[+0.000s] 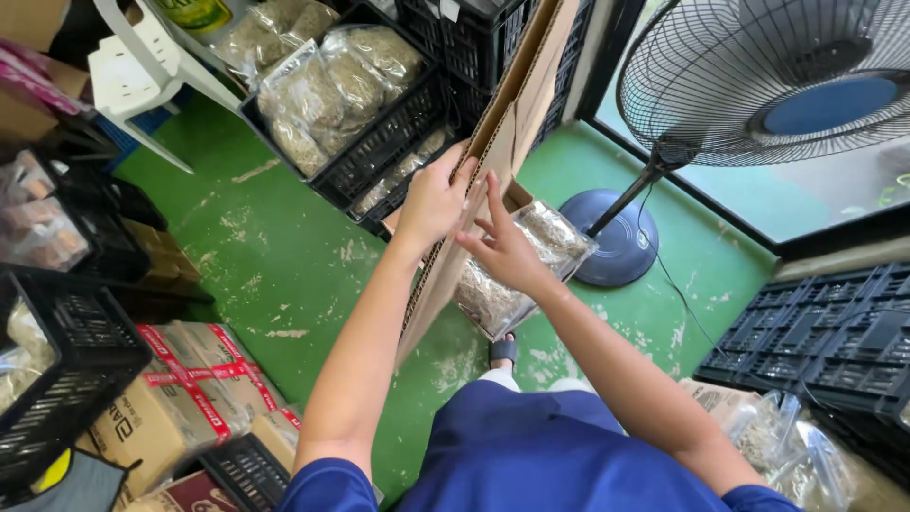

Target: The person assembles a cardboard box and then places several plastic bags filled with dried matter into multiple boxes before moving to a table to organize clothes and place items into a pouch.

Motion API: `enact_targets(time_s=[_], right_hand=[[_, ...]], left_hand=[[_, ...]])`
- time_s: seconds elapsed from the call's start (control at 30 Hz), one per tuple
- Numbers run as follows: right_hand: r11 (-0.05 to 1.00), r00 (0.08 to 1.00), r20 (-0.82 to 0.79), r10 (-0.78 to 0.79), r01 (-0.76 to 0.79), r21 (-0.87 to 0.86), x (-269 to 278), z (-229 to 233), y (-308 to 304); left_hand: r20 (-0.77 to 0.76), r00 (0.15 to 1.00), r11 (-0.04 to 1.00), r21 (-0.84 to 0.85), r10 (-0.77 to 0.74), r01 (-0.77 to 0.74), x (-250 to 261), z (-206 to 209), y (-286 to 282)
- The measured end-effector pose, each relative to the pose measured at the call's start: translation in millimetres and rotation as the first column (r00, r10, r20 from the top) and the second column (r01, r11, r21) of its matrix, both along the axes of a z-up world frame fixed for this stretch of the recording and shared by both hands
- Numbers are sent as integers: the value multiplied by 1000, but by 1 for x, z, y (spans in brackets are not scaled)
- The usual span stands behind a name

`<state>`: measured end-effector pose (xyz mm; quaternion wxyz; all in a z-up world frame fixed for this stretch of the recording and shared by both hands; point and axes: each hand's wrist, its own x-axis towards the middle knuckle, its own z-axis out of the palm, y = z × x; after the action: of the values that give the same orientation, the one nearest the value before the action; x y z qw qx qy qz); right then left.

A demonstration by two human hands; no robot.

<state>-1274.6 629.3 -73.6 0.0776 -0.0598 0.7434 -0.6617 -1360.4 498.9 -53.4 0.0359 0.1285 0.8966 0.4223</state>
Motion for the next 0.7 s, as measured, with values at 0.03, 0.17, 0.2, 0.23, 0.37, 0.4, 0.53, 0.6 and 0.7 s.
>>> enact_targets(time_s=[0.03, 0.17, 0.2, 0.23, 0.37, 0.4, 0.53, 0.6, 0.7], right_hand=[[1000, 1000, 10, -7, 7, -2, -12, -4, -2], [941, 998, 14, -61, 62, -333, -58, -43, -2], [875, 996, 54, -71, 88, -475, -68, -59, 3], [878, 996, 56, -66, 85, -472, -79, -68, 6], [652, 898, 440, 19, 323, -686, -123, -114, 13], [606, 853, 518, 67, 378, -700, -135, -127, 17], [686, 769, 628, 118, 394, -611, -171, -166, 23], [766, 711, 701, 59, 418, -489, -196, -199, 25], [786, 707, 707, 17, 428, -447, -205, -158, 10]], left_hand=[[10, 1000, 1000, -2, -7, 7, -8, 6, 0], [20, 990, 979, -149, -137, 138, -41, 5, 2], [30, 984, 964, -198, -174, 177, -49, -3, 5], [32, 985, 966, -193, -170, 173, -64, -20, 7], [177, 968, 935, -278, -178, 222, -87, -44, 4], [208, 964, 946, -241, -167, 216, -87, -38, 3], [259, 960, 948, -264, -110, 179, -96, -79, -6], [216, 969, 956, -238, -117, 169, -98, -102, -8], [285, 958, 988, -147, -7, 51, -95, -87, -18]])
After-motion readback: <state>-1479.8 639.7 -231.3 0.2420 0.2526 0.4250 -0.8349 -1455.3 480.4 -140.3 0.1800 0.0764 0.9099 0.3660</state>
